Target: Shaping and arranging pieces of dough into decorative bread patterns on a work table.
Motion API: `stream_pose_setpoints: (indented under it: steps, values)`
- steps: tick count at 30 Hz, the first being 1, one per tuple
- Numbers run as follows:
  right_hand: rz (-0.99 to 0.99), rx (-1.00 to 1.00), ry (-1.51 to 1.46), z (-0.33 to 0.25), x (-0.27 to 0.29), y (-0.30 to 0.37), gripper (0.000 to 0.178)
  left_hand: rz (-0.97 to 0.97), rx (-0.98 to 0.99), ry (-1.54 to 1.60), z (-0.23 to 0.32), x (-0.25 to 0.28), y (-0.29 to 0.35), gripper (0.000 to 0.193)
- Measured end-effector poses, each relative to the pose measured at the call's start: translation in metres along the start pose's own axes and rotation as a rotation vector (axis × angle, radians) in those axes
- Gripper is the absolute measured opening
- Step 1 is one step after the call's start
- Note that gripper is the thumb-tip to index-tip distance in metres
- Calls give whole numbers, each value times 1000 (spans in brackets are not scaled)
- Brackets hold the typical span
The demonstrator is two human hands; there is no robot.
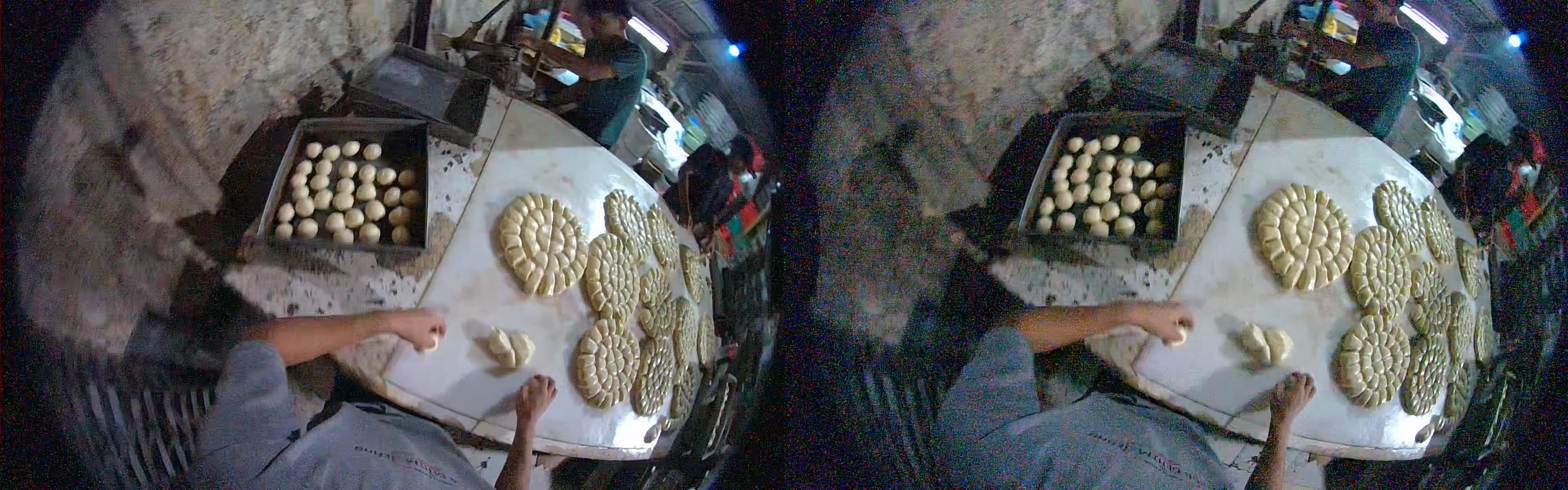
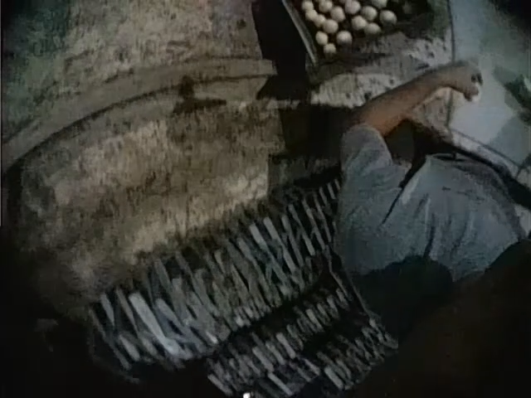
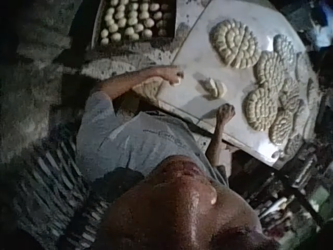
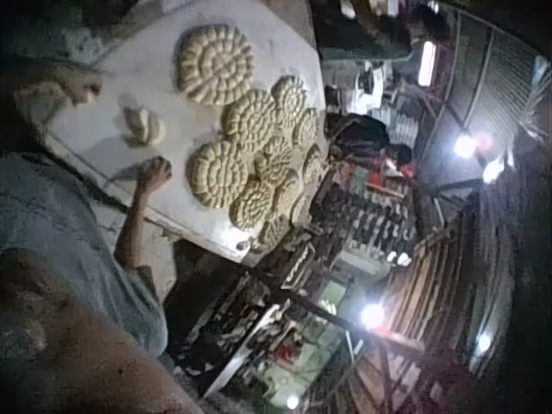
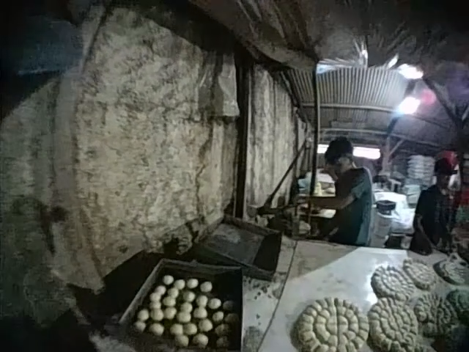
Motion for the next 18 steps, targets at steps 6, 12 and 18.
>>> stream_pose_setpoints:
  steps: [6, 12, 18]
  values:
    - [-391, -706, -524, -29, 3, 44, 33, 1380, -551, -344, -5, 264, 59, 20]
    - [-791, -241, -943, -276, -3, -50, 49, 1462, -119, -717, -167, 321, 16, 26]
    - [29, 343, -942, -513, 23, -160, 54, 1255, -478, 217, -104, 180, 122, 31]
Point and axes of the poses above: each hand's wrist, its own y-axis away from the middle knuckle, its own x-axis out of the back of the hand, z = x × y, the point moved 1 cm from there along -y, towards the middle knuckle, and after that the axes turned 10 degrees about -x, right-handed, at the moved point
